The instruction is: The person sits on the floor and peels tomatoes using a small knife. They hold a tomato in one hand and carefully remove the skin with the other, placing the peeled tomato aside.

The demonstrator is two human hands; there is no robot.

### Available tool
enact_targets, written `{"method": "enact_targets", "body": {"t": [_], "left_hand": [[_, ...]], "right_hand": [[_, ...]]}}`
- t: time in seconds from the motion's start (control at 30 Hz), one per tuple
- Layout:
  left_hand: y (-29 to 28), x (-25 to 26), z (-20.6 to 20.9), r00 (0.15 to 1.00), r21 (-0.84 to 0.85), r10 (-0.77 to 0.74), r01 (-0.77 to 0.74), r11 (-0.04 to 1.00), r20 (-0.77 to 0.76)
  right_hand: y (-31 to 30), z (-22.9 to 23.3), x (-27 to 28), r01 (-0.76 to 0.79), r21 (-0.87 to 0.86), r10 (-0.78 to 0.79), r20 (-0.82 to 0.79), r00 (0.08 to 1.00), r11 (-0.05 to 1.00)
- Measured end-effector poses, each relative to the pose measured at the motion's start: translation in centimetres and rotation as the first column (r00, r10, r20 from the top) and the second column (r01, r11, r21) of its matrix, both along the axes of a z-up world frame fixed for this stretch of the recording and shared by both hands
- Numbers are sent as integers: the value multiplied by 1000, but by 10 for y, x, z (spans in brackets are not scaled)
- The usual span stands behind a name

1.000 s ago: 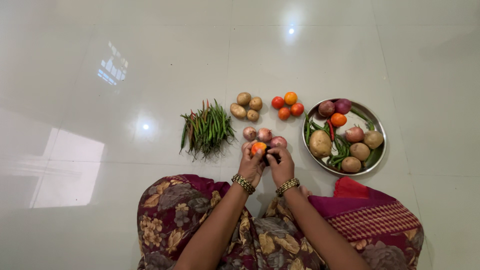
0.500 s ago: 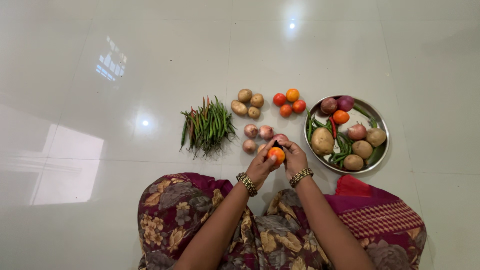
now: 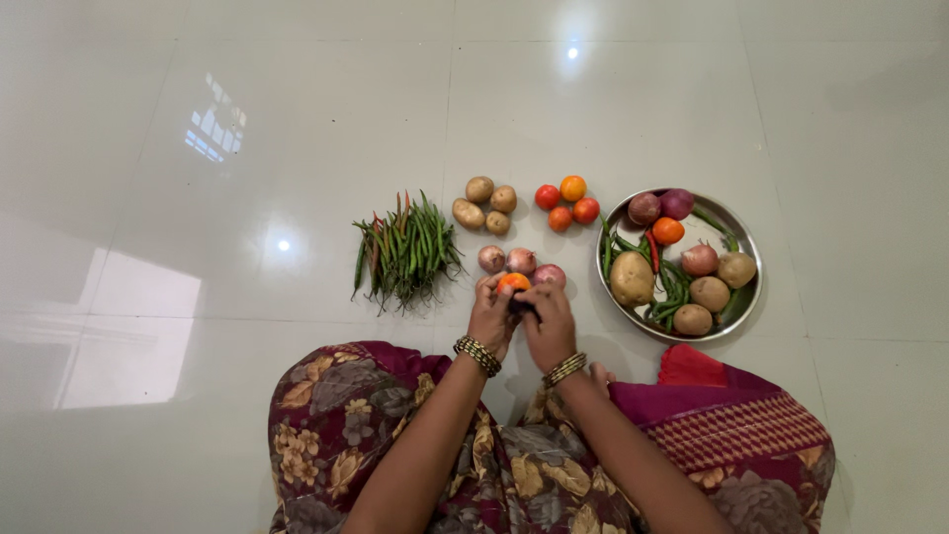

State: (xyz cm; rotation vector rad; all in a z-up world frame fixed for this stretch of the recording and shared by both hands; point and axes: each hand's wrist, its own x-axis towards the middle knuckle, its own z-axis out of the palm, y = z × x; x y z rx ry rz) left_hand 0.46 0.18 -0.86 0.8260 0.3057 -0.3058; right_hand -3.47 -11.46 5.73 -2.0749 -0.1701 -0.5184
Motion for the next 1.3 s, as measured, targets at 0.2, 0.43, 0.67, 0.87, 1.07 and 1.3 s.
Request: {"method": "enact_targets", "body": {"t": [0.2, 0.43, 0.67, 0.87, 1.07, 1.3], "left_hand": [[-3, -1, -3, 993, -14, -112, 112, 994, 33], [-6, -12, 5, 934, 167, -339, 318, 933, 111], [-6, -13, 6, 948, 179, -310, 293, 939, 74], [-6, -2, -7, 992, -54, -122, 123, 991, 24], [-1, 0, -2, 997, -126, -62, 56, 990, -42], [-9, -5, -3, 986, -15, -159, 160, 987, 58]], "right_hand": [[-2, -5, 2, 100, -38, -100, 9, 995, 994], [-43, -51, 30, 153, 103, -121, -268, 956, 983], [-44, -54, 31, 220, 129, -162, -354, 921, 967], [-16, -10, 8, 83, -158, -72, 70, 995, 984], [1, 6, -3, 1, -260, 34, 130, 991, 966], [-11, 0, 5, 72, -225, -45, 122, 991, 972]]}}
